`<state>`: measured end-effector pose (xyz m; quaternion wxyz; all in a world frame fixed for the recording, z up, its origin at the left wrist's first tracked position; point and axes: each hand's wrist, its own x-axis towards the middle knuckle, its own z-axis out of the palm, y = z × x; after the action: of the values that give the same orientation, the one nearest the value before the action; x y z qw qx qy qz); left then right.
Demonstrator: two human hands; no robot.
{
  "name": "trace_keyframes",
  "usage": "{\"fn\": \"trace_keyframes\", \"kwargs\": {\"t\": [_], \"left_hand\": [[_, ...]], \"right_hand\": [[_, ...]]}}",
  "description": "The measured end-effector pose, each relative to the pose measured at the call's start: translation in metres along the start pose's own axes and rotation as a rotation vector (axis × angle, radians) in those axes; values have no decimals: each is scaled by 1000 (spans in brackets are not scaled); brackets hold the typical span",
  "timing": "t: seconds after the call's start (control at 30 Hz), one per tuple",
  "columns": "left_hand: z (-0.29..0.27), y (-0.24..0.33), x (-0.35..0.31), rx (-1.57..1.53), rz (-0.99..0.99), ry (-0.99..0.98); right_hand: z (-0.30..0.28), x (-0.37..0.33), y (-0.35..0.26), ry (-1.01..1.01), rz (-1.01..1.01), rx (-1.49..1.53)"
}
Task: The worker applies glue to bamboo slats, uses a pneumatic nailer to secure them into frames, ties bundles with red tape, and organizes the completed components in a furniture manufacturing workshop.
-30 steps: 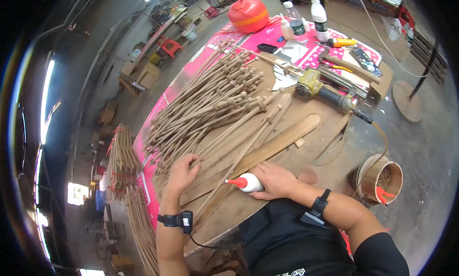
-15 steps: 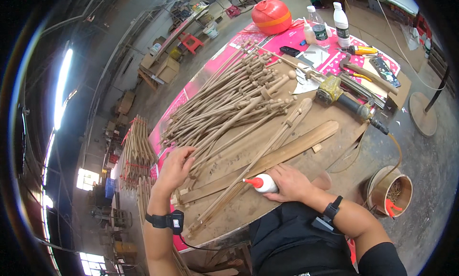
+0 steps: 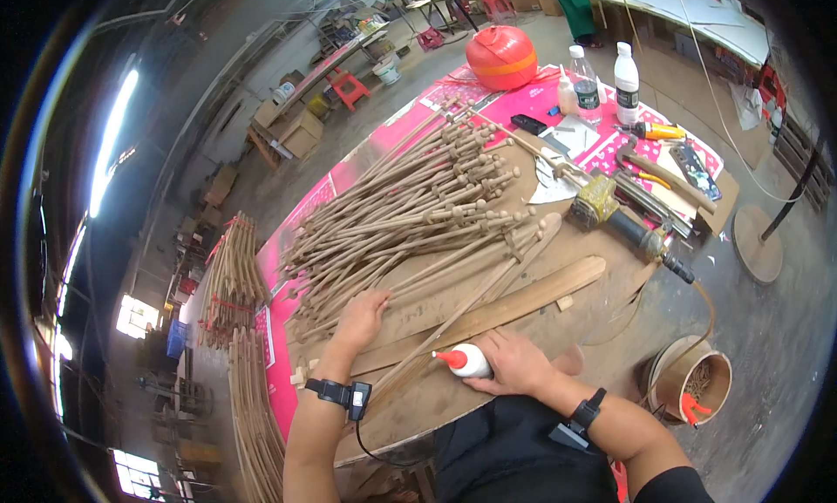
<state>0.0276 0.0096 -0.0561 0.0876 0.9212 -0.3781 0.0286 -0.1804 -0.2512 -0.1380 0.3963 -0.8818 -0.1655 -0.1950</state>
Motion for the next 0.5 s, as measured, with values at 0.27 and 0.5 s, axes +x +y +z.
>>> {"fn": "trace_keyframes", "kwargs": {"t": [0.27,0.5], "left_hand": [[28,-28,15,78,-105,65],[32,-28,22,117,-160,157]], "right_hand": [[-3,2,-3,-82,48,-2],[-5,5,-5,-68,30,-26]]}}
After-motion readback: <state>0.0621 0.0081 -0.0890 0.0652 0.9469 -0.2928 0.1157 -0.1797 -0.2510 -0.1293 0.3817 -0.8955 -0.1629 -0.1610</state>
